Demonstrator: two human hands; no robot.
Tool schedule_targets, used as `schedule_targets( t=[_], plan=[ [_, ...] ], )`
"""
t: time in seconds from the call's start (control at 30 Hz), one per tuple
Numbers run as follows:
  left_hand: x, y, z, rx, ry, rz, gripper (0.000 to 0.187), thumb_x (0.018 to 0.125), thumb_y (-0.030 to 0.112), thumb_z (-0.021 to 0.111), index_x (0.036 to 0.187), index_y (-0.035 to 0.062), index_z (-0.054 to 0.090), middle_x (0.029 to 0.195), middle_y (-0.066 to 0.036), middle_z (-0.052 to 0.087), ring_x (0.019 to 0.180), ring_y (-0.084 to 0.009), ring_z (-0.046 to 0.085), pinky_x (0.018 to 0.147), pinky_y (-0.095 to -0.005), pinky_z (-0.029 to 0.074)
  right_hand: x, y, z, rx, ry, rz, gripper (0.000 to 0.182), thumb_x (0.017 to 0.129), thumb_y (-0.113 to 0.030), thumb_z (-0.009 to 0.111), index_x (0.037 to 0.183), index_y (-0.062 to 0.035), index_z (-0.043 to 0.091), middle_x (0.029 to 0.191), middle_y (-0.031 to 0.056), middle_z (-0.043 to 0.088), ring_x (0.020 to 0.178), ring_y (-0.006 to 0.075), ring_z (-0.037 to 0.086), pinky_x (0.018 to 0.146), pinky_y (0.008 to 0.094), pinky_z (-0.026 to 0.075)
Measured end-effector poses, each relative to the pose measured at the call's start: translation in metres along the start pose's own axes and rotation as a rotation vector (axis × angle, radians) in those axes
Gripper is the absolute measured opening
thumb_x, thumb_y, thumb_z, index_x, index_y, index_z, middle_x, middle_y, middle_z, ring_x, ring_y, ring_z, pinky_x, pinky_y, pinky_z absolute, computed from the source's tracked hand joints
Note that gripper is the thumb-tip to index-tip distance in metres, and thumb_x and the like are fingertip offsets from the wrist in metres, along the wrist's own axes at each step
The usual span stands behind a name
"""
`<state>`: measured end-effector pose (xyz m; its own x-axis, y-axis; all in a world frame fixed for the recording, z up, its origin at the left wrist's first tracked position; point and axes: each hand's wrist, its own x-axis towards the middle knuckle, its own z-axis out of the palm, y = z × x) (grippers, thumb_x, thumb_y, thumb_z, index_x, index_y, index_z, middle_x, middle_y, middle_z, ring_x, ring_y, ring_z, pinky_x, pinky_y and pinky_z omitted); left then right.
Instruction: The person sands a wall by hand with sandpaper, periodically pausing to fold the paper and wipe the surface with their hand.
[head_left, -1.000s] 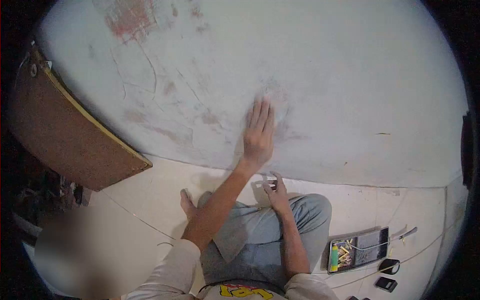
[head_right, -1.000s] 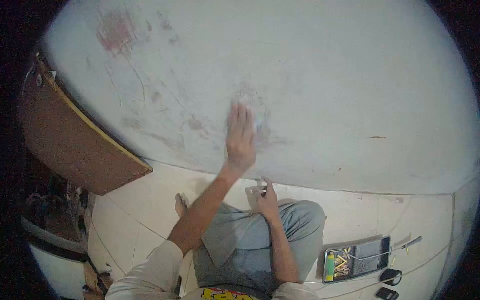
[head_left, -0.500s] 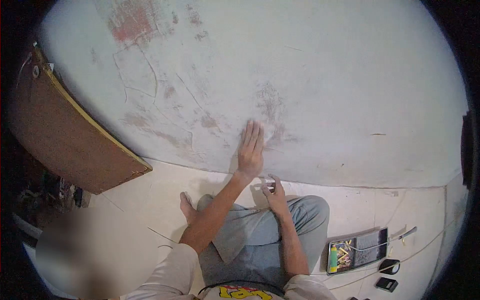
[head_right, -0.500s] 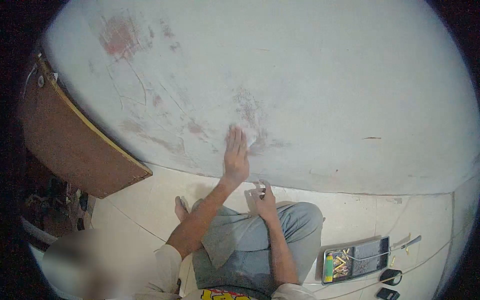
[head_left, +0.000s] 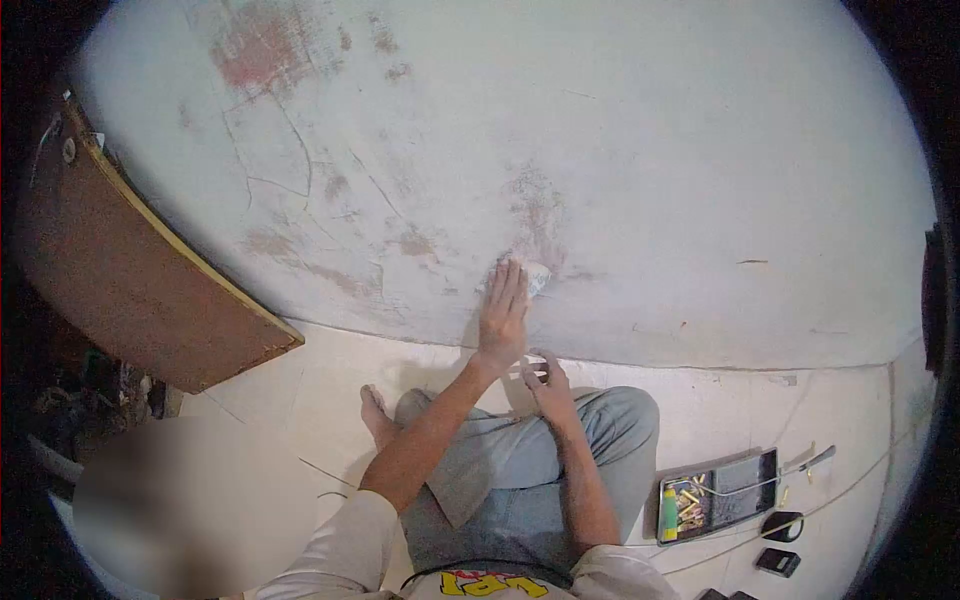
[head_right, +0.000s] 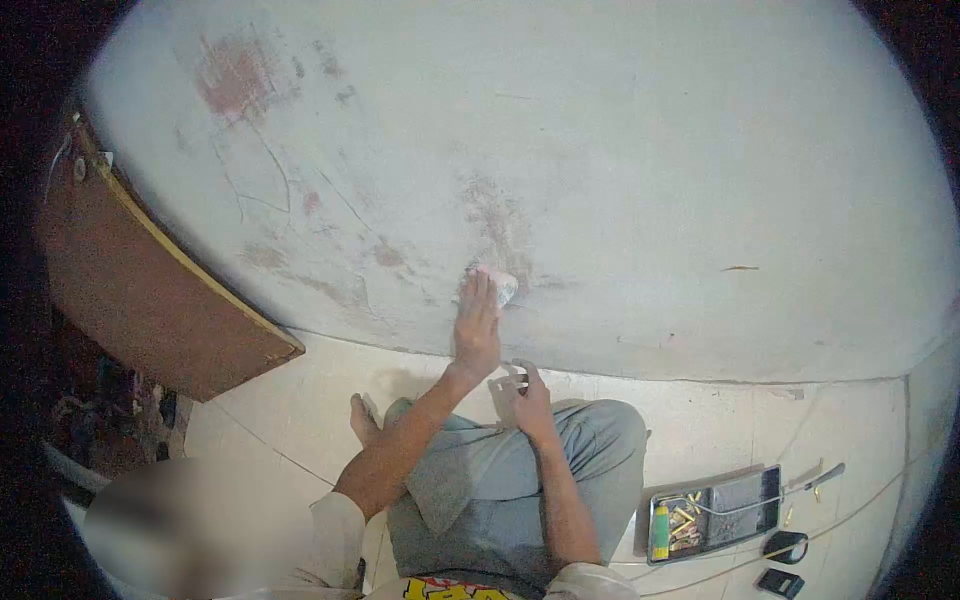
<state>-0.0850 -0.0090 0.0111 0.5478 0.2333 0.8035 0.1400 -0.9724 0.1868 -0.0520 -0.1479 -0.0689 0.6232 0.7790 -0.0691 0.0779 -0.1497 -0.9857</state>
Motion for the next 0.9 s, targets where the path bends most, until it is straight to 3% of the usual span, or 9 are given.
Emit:
schedule_targets(
  t=[0.27, 0.4, 0.53, 0.63, 0.83, 0.9],
  plan=[
    [0.164, 0.021, -0.069, 0.056, 0.329, 0.181, 0.049, 0.089, 0.004, 0.046, 0.136, -0.0051, 0.037, 0.147, -0.021, 0.026, 0.138, -0.0383, 0.020, 0.111, -0.0516, 0.019, -0.004, -0.011, -0.002, 0.030, -0.019, 0.012, 0.042, 0.088, -0.021, 0.060, 0.125, -0.0047, 0.047, 0.099, 0.0163, 0.063, 0.082, 0.0218, 0.060, 0.074, 0.0334, 0.048],
    [0.110, 0.020, -0.052, 0.024, 0.274, 0.117, 0.049, 0.089, 0.004, 0.044, 0.136, -0.0057, 0.036, 0.147, -0.022, 0.027, 0.137, -0.0385, 0.022, 0.111, -0.0528, 0.020, -0.002, -0.004, -0.001, 0.011, 0.014, -0.038, 0.042, 0.087, -0.018, 0.061, 0.125, -0.0050, 0.048, 0.098, 0.0162, 0.063, 0.081, 0.0212, 0.060, 0.073, 0.0328, 0.048],
    [0.006, 0.001, -0.013, 0.032, -0.001, 0.034, 0.050, 0.086, 0.003, 0.046, 0.134, -0.0081, 0.038, 0.144, -0.024, 0.031, 0.135, -0.0409, 0.027, 0.109, -0.0510, 0.023, -0.001, -0.001, 0.001, 0.012, 0.010, -0.022, 0.042, 0.086, -0.017, 0.062, 0.125, -0.0063, 0.048, 0.097, 0.0155, 0.063, 0.079, 0.0206, 0.060, 0.071, 0.0325, 0.049],
    [0.010, -0.014, -0.009, 0.079, 0.030, 0.099, 0.052, 0.084, 0.001, 0.048, 0.134, -0.0085, 0.038, 0.143, -0.023, 0.033, 0.134, -0.0407, 0.029, 0.109, -0.0498, 0.024, 0.002, 0.005, 0.001, 0.015, 0.000, -0.027, 0.041, 0.086, -0.016, 0.062, 0.124, -0.0063, 0.049, 0.097, 0.0145, 0.063, 0.079, 0.0192, 0.060, 0.071, 0.0316, 0.049],
    [0.141, 0.019, -0.071, 0.109, 0.220, 0.210, 0.050, 0.085, 0.000, 0.047, 0.135, -0.0052, 0.039, 0.144, -0.021, 0.034, 0.136, -0.0353, 0.027, 0.110, -0.0474, 0.024, 0.001, 0.009, 0.003, 0.018, -0.033, -0.033, 0.043, 0.087, -0.015, 0.061, 0.126, -0.0044, 0.048, 0.097, 0.0135, 0.062, 0.083, 0.0178, 0.060, 0.071, 0.0298, 0.049],
    [0.129, 0.014, -0.062, 0.120, 0.221, 0.202, 0.050, 0.086, 0.000, 0.046, 0.135, -0.0057, 0.039, 0.144, -0.021, 0.033, 0.137, -0.0358, 0.026, 0.111, -0.0480, 0.023, 0.001, 0.009, 0.003, 0.128, -0.040, 0.010, 0.044, 0.087, -0.016, 0.061, 0.127, -0.0035, 0.047, 0.098, 0.0145, 0.062, 0.084, 0.0196, 0.060, 0.071, 0.0310, 0.049]
  ],
)
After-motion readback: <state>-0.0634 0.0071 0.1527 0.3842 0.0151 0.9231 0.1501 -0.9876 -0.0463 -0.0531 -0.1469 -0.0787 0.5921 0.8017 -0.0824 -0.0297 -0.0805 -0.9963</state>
